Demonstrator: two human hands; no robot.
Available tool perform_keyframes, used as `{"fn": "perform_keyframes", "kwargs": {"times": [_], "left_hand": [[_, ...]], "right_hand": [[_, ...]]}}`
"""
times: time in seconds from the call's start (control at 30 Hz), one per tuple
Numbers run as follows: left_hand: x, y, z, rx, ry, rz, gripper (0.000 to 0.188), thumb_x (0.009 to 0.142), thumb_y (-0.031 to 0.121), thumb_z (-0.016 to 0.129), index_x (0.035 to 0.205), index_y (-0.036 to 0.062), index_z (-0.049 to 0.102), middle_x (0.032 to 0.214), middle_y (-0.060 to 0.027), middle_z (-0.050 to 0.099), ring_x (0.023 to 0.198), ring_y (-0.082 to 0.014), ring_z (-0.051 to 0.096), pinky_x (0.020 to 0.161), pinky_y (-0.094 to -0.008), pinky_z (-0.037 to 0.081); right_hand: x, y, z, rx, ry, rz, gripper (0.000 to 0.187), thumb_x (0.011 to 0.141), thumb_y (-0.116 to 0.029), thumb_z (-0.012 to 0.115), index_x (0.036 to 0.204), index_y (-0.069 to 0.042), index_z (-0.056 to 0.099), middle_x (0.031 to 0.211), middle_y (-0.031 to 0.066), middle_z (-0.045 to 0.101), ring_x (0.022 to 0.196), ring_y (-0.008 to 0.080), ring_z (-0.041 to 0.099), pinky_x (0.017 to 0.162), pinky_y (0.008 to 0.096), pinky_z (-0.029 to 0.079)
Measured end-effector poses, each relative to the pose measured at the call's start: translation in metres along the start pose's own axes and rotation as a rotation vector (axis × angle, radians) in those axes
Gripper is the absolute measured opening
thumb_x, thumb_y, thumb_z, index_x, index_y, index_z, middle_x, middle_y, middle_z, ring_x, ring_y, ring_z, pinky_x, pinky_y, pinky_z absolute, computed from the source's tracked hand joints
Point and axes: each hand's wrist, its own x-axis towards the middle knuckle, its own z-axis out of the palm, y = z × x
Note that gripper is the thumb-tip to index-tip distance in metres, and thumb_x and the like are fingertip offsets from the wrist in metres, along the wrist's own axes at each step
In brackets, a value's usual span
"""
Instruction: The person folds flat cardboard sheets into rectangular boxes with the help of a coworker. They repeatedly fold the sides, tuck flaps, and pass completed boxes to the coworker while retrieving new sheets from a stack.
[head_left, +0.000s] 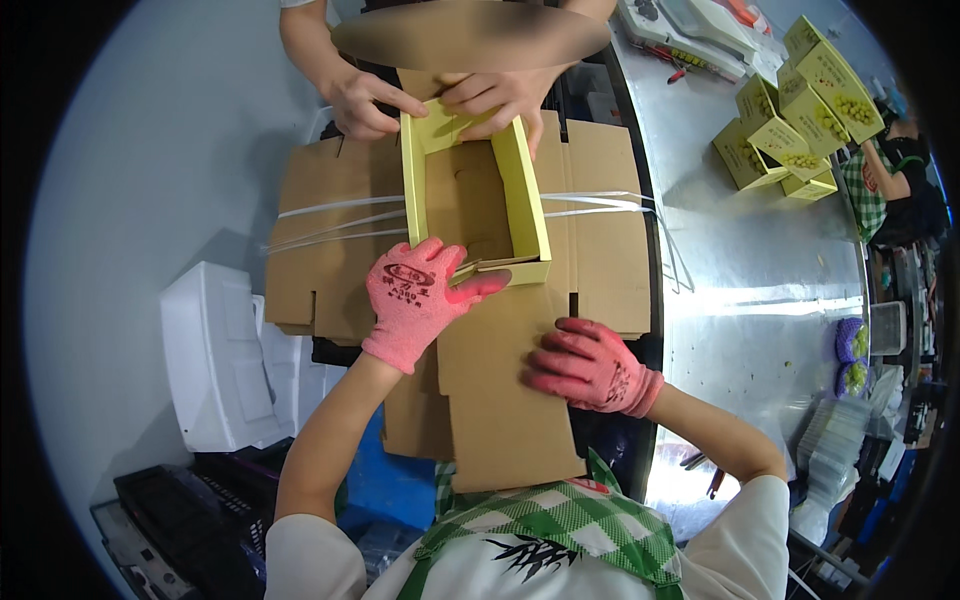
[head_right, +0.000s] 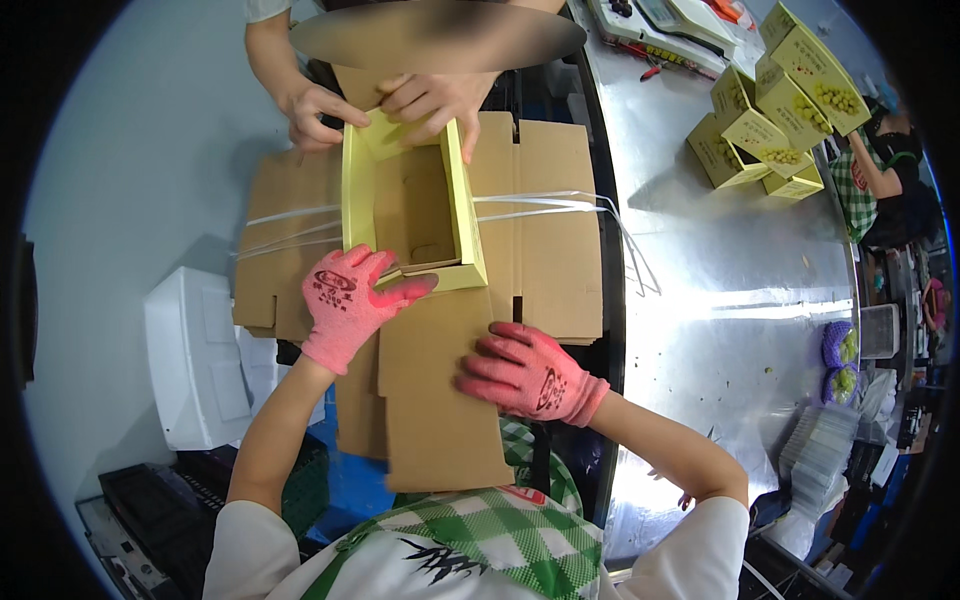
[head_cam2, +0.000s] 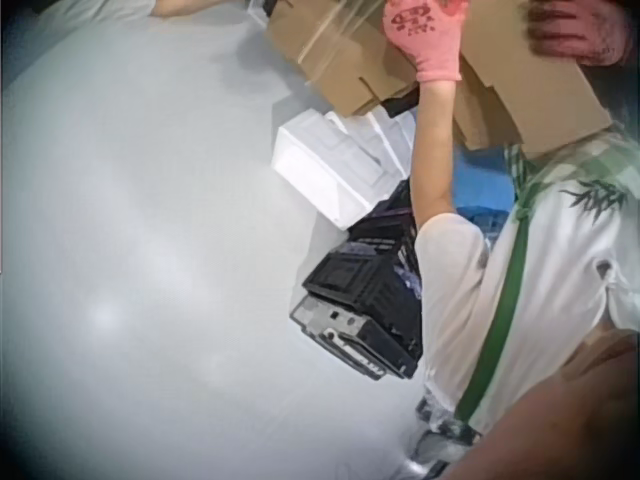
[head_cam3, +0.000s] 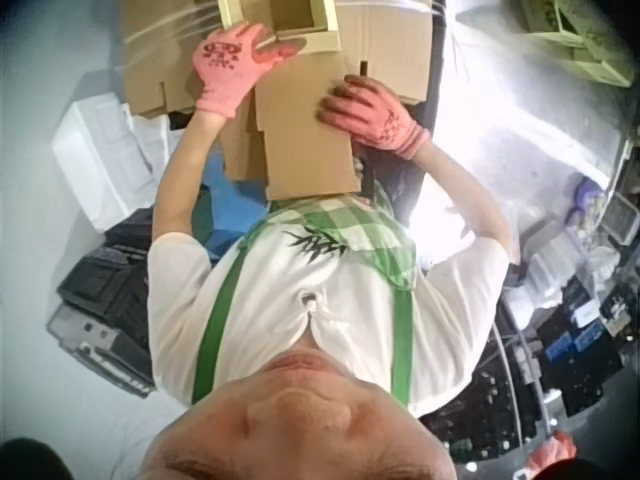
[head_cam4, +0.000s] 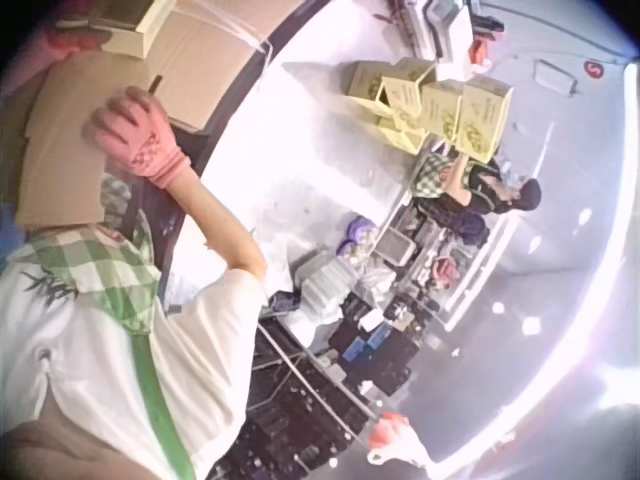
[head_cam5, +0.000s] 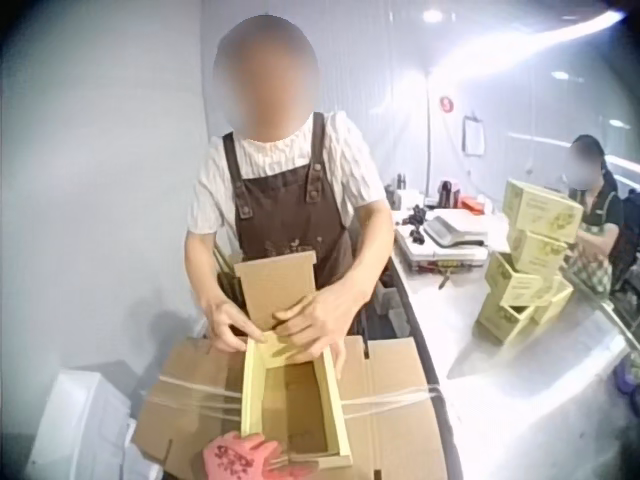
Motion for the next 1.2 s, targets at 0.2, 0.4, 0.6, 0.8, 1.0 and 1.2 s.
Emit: {"fn": "perform_keyframes", "kwargs": {"times": [0.2,0.4,0.6,0.8,1.0,1.2], "left_hand": [[0.006,-0.023,-0.025,-0.875,-0.279,-0.152,0.042,0.082,0.044,0.066,0.115,0.0168,0.064,0.105,-0.0027,0.066,0.093,-0.0212,0.062,0.084,-0.0341,0.048],[-0.044,-0.028,0.027,-1.696,-0.060,-0.561,0.039,0.097,0.022,0.045,0.133,0.0075,0.047,0.105,-0.0034,0.058,0.088,-0.0143,0.053,0.084,-0.0273,0.041],[0.002,0.022,0.025,-1.268,0.422,-0.412,0.052,0.093,0.002,0.048,0.143,0.0046,0.035,0.105,-0.0023,0.053,0.077,-0.0081,0.049,0.071,-0.0189,0.039],[-0.006,0.005,0.015,-0.555,0.256,-0.277,0.041,0.080,0.019,0.069,0.120,0.0090,0.062,0.130,-0.0133,0.052,0.118,-0.0342,0.049,0.097,-0.0453,0.040],[0.017,-0.016,-0.022,0.109,-0.121,0.182,0.061,0.066,0.049,0.073,0.112,0.0096,0.066,0.117,-0.0025,0.061,0.123,-0.0304,0.042,0.108,-0.0564,0.023],[0.045,-0.014,-0.044,0.168,-0.726,0.380,0.045,0.070,0.041,0.071,0.100,0.0092,0.061,0.101,-0.0073,0.061,0.116,-0.0256,0.051,0.109,-0.0523,0.027]], "right_hand": [[0.065,0.043,-0.004,0.357,0.608,0.388,0.027,0.085,-0.020,0.061,0.107,-0.004,0.061,0.118,0.0164,0.057,0.111,0.0425,0.051,0.103,0.0525,0.035],[0.087,0.042,0.007,0.508,0.780,0.667,0.054,0.080,-0.010,0.070,0.129,-0.001,0.049,0.106,0.0161,0.061,0.095,0.0303,0.063,0.081,0.0383,0.052],[0.094,0.047,-0.008,0.376,0.623,0.804,0.055,0.076,-0.005,0.072,0.128,-0.001,0.052,0.082,0.0095,0.060,0.074,0.0227,0.059,0.070,0.0349,0.049],[0.092,0.052,-0.033,-0.055,0.265,0.453,0.058,0.078,-0.029,0.070,0.131,-0.016,0.054,0.138,0.0193,0.041,0.131,0.0351,0.036,0.107,0.0546,0.027],[0.095,0.088,-0.054,-0.206,-0.283,0.107,0.075,0.064,-0.047,0.074,0.128,-0.015,0.052,0.128,0.0080,0.054,0.126,0.0237,0.045,0.112,0.0550,0.025],[0.108,0.089,-0.047,0.076,-0.349,0.033,0.028,0.062,-0.026,0.074,0.083,-0.013,0.062,0.081,0.0002,0.060,0.090,0.0178,0.058,0.109,0.0500,0.030]]}}
